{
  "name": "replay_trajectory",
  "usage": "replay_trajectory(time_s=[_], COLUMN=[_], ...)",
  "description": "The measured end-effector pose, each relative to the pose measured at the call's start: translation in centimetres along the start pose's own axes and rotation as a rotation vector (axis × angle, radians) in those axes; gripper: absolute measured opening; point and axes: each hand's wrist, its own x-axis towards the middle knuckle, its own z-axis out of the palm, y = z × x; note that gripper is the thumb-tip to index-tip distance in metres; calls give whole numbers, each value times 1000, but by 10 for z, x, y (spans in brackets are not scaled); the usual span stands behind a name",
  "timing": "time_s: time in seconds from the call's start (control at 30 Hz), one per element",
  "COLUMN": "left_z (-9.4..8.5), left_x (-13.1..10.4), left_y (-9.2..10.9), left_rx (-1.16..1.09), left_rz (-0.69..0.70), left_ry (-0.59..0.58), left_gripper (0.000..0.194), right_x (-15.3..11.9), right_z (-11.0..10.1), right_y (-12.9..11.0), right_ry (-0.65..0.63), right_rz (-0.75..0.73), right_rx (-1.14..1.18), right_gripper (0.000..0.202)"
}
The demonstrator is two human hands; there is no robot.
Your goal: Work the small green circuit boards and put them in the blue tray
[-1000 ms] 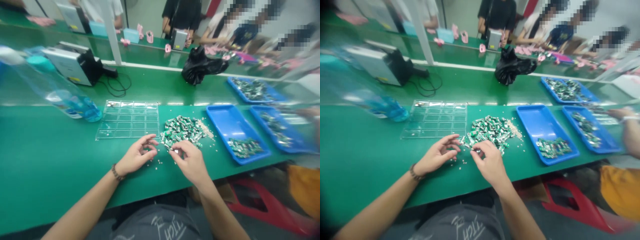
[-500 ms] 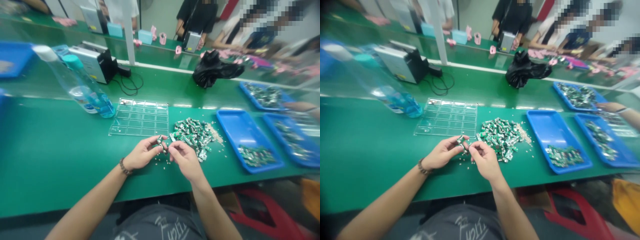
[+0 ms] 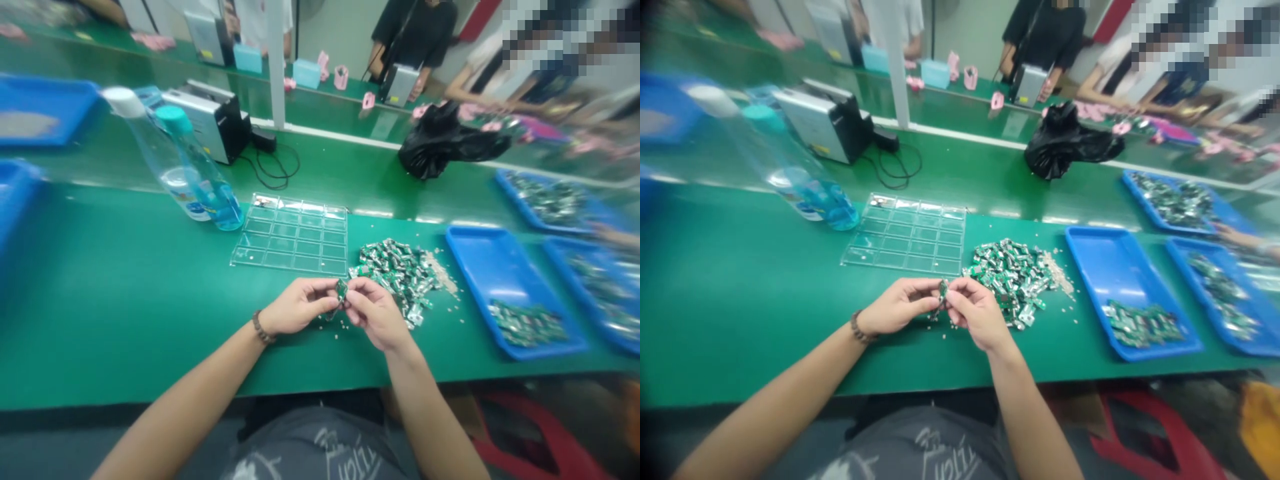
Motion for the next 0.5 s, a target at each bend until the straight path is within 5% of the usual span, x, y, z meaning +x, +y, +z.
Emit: replay_trajectory(time_s=[0.23, 0.5], left_z=[3, -5], left_x=[-1, 3], left_y=[-1, -1], left_rx=[-264, -516], left_rz=[-68, -38], left_ry=[-104, 195], left_gripper=[30, 30], right_x=[-5, -2], right_z=[-13, -13], right_y=[10, -7], right_ry=[33, -35], right_rz=[32, -300], right_rx=[-35, -1262], right_gripper=[25, 21])
